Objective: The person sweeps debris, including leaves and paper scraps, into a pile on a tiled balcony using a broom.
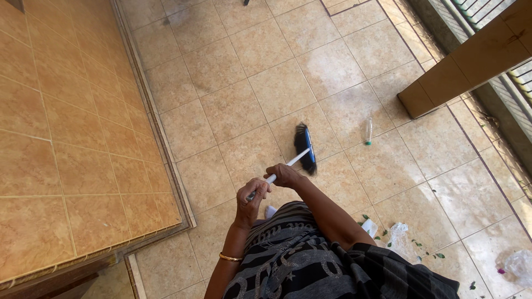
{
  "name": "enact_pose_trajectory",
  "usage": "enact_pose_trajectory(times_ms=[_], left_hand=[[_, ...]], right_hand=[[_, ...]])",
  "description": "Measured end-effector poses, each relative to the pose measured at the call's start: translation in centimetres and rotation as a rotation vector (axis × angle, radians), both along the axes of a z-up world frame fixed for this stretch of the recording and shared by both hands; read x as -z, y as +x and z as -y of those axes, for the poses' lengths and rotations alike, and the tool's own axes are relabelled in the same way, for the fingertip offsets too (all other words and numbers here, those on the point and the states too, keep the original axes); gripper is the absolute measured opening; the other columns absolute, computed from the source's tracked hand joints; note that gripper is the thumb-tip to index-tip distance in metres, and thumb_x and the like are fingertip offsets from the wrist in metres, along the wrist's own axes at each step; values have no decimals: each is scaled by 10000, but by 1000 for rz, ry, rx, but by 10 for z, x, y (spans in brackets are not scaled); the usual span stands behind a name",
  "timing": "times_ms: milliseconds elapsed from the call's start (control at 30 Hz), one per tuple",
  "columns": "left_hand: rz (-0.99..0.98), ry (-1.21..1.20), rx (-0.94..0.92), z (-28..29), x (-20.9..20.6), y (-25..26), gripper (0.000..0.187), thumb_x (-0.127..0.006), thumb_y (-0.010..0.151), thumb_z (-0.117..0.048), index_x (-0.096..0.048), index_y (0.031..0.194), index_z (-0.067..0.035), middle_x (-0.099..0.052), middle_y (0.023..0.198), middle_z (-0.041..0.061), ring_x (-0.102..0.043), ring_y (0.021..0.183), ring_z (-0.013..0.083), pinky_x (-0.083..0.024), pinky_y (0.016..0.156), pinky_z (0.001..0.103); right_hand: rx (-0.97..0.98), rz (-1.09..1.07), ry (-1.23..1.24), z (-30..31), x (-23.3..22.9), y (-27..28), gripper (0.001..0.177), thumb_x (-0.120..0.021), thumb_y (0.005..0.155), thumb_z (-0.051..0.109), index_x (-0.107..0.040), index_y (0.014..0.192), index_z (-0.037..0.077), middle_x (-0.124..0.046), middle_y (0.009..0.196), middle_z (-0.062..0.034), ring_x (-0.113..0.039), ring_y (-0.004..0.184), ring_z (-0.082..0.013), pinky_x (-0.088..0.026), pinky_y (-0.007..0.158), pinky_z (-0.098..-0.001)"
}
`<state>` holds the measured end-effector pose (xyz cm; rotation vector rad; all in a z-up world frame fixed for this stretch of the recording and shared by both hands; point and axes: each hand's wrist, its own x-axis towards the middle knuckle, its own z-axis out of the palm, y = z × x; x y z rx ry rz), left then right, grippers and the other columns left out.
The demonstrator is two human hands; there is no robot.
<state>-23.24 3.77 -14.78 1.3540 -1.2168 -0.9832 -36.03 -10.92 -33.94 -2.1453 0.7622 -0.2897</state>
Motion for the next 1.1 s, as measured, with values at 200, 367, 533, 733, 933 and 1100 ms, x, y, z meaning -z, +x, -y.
enact_pose_trajectory(times_ms=[200,367,533,733,933,1100], left_hand=[[39,-336,-82,-39,-72,-4,393,-511,1114,-214,-633,776,-52,-585,665,37,-665,695,161,-532,1063,465],[226,-406,-132,-85,-149,-52,448,-511,1093,-306,-570,687,-125,-509,580,-38,-634,595,111,-559,1044,486],[566,-397,-171,-72,-104,-125,394,-629,1009,-188,-526,646,-73,-508,565,31,-518,521,173,-550,942,463],[457,-239,-177,-98,-10,-199,337,-667,989,-180,-554,715,-18,-581,707,78,-610,826,252,-489,755,394],[11,38,-161,-140,-2,-235,318,-559,1028,-167,-657,777,2,-536,666,56,-506,644,158,-441,707,392],[44,-311,-166,-188,-55,-245,387,-494,1119,-173,-621,781,-34,-544,655,22,-606,686,139,-464,1124,479]], right_hand=[[36,59,-79,-49,-95,6,341,-695,981,289,-609,732,72,-655,606,-128,-660,562,-306,-495,538,-452],[-89,308,-61,-102,-162,-15,244,-706,903,215,-586,766,53,-643,652,-133,-658,635,-293,-496,578,-446],[-201,174,226,-109,-105,-49,159,-665,803,141,-622,936,65,-689,779,-138,-664,678,-323,-500,602,-451],[-80,50,176,-126,-5,-144,261,-706,877,263,-596,805,37,-680,728,-170,-684,690,-355,-491,597,-468],[61,-15,-17,-156,1,-219,327,-699,938,312,-618,748,59,-661,657,-167,-677,655,-385,-501,593,-492],[18,158,-147,-198,-65,-227,328,-706,942,308,-603,750,62,-652,649,-172,-659,646,-392,-491,581,-498]])
